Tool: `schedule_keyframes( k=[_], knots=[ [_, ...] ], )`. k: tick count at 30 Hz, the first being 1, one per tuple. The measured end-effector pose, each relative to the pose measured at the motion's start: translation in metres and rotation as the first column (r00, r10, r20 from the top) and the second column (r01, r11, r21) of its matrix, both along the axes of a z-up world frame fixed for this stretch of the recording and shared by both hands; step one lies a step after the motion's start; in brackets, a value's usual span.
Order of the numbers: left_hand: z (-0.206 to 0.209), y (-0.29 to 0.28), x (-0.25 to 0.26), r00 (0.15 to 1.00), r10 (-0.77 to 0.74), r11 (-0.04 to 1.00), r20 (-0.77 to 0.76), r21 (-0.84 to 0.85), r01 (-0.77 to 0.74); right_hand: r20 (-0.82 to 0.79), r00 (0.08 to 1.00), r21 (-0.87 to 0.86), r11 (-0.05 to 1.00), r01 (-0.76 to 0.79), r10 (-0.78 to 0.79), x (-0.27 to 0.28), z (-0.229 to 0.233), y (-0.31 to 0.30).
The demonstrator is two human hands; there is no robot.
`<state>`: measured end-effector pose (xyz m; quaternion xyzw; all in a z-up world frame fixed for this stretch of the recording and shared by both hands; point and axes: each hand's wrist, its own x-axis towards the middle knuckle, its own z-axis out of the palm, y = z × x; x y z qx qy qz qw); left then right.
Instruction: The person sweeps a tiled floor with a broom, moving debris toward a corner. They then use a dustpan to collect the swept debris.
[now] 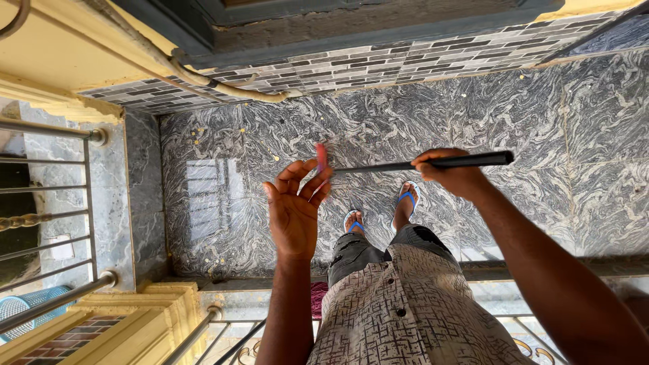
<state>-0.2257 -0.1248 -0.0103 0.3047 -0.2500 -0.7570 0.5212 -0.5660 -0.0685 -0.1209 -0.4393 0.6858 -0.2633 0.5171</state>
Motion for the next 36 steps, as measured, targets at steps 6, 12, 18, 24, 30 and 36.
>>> schedule_keyframes(
  k=[6, 12, 18, 24, 30, 36],
  knots=[
    [0.003, -0.006, -0.055, 0.999, -0.025, 1.0, 0.027, 0.019, 0.025, -0.02, 1.0, -0.038, 0.999, -0.016, 0.015, -0.029, -0.038, 0.014],
    [0.003, -0.011, -0.108, 0.994, -0.085, 0.996, 0.061, -0.014, 0.086, -0.063, 0.998, -0.058, 0.998, -0.012, 0.008, -0.109, -0.016, 0.004],
    [0.005, -0.011, -0.15, 0.989, -0.129, 0.992, 0.076, -0.005, 0.13, -0.283, 0.959, -0.083, 0.995, -0.048, 0.022, -0.182, 0.031, -0.009],
    [0.006, -0.012, -0.171, 0.988, -0.142, 0.99, 0.065, -0.018, 0.143, -0.425, 0.904, -0.139, 0.99, -0.026, -0.036, -0.213, 0.055, -0.012],
    [0.006, -0.01, -0.182, 0.989, -0.133, 0.991, 0.069, -0.009, 0.134, -0.239, 0.97, -0.12, 0.993, 0.017, -0.046, -0.209, 0.051, -0.01],
    [0.008, -0.01, -0.188, 0.991, -0.118, 0.993, 0.063, -0.024, 0.12, 0.012, 0.994, -0.168, 0.98, 0.107, -0.106, -0.165, -0.019, -0.001]
  ],
)
